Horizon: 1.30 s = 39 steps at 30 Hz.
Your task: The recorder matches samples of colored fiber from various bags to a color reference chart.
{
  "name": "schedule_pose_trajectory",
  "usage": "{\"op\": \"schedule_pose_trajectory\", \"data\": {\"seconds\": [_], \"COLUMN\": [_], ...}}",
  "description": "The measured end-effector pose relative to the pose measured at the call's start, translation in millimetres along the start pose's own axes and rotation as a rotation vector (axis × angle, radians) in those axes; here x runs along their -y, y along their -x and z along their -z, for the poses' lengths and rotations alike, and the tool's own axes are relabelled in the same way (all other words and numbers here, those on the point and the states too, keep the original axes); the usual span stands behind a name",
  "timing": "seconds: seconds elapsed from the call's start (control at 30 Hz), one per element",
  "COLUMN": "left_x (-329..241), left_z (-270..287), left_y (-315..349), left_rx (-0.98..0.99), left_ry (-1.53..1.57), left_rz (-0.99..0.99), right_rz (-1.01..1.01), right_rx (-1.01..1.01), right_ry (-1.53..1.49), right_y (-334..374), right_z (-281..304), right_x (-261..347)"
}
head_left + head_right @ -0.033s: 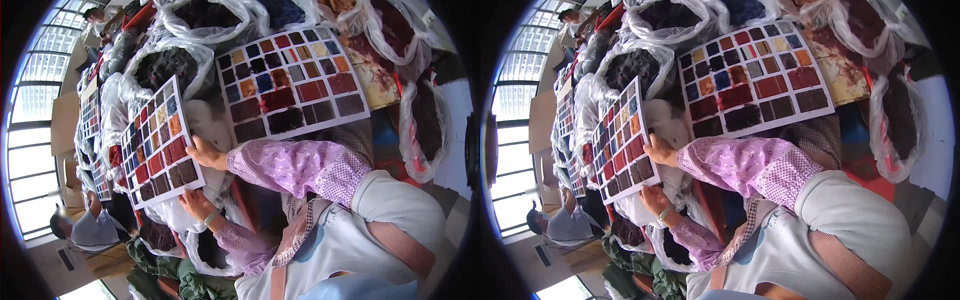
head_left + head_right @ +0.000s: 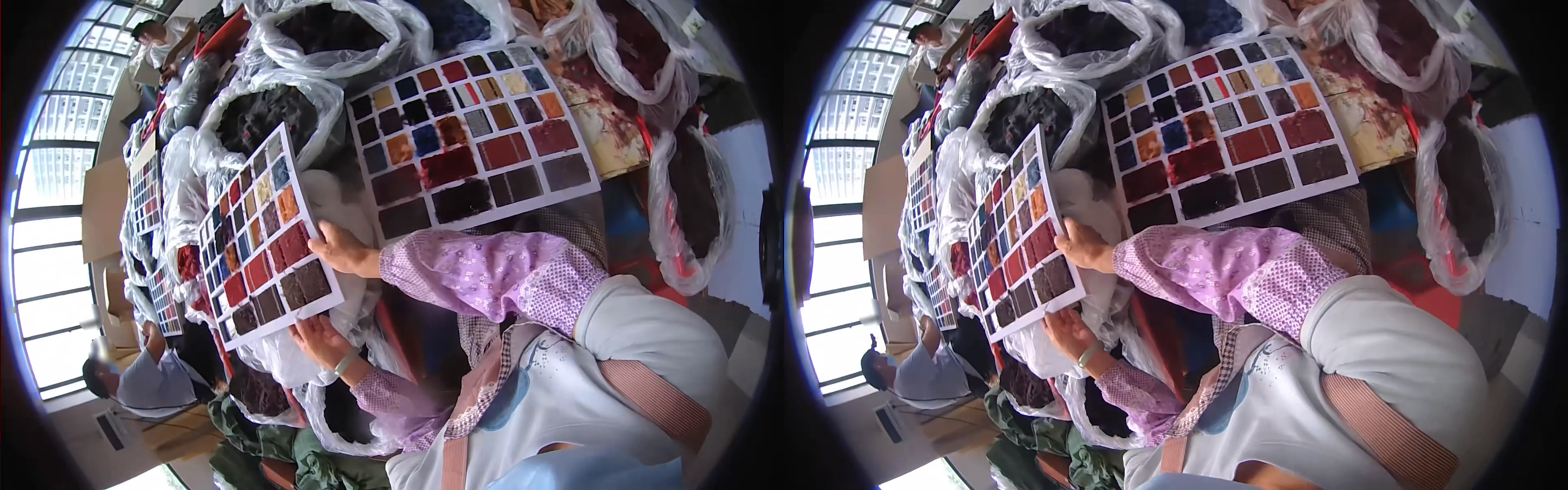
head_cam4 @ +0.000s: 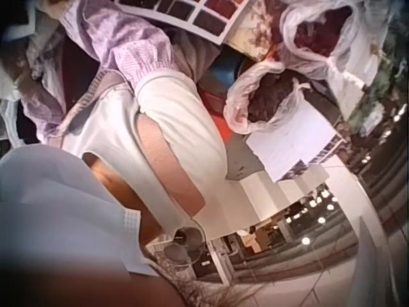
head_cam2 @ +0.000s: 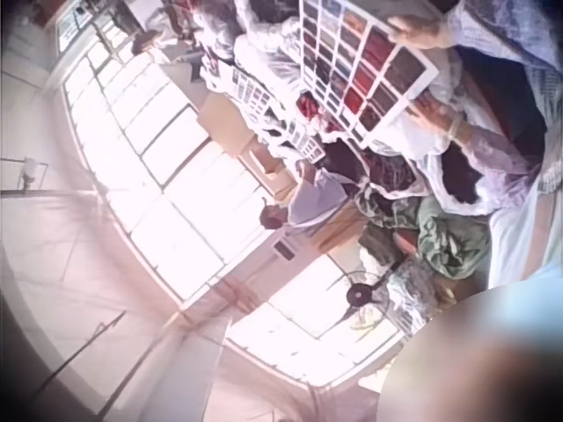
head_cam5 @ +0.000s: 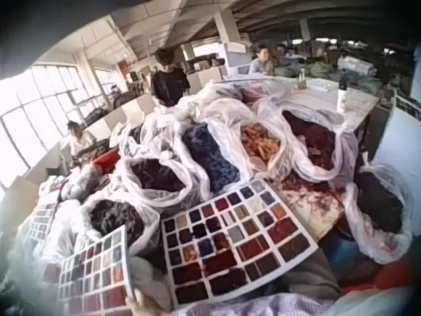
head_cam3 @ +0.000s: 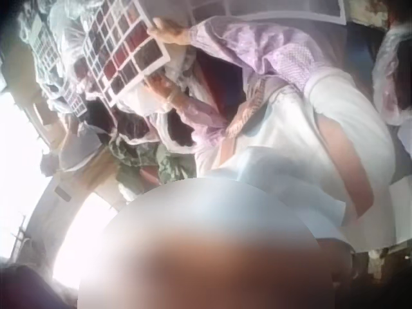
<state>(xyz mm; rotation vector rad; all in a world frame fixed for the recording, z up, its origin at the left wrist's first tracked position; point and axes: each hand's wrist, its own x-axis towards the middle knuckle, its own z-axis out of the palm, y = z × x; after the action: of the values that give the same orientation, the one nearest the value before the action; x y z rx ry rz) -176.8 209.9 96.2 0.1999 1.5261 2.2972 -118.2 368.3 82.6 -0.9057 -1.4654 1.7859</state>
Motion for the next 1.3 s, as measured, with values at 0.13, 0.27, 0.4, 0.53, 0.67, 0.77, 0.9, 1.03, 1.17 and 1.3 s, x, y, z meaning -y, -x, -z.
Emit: {"op": "schedule_pose_trajectory", "data": {"seconds": [0.13,0.27,0.4,0.53,0.67,0.77,0.9,1.03,1.17,1.3], "left_x": [1.6,5.9,50.9,86.1,140.4,159.6,173.5,174.9,121.5,88.8], "left_z": [11.1,5.4,-37.5,-91.9,-118.5,-106.1,-97.3,-94.4,-104.2,-196.0], "left_y": [-1.8,-1.8,23.2,60.8,45.2,7.4,3.4,5.1,28.9,53.7], "left_rx": [-0.057,0.163,0.296,0.255,0.288,0.205,0.229,0.191,0.027,0.272], "left_ry": [0.285,0.266,0.029,-0.229,-0.603,-0.895,-0.994,-1.095,-1.270,-0.998], "left_rz": [0.079,0.088,0.129,0.016,-0.210,-0.458,-0.498,-0.599,-0.959,-0.842], "right_rz": [0.081,0.031,0.034,0.044,0.077,0.124,0.226,0.224,0.360,-0.246], "right_rx": [0.091,0.002,-0.208,-0.502,-0.836,-0.812,-0.791,-0.780,-1.189,-1.467], "right_ry": [-0.277,-0.242,-0.232,0.188,0.573,0.664,0.693,0.821,1.026,1.426], "right_y": [20.6,84.5,128.8,153.1,145.4,95.3,84.8,98.6,172.2,281.9], "right_z": [120.1,254.3,343.9,394.0,434.8,424.1,422.9,421.8,481.2,591.3], "right_x": [0.8,28.1,10.7,-5.4,-52.8,-58.4,-49.0,-40.0,-0.5,-0.5]}}
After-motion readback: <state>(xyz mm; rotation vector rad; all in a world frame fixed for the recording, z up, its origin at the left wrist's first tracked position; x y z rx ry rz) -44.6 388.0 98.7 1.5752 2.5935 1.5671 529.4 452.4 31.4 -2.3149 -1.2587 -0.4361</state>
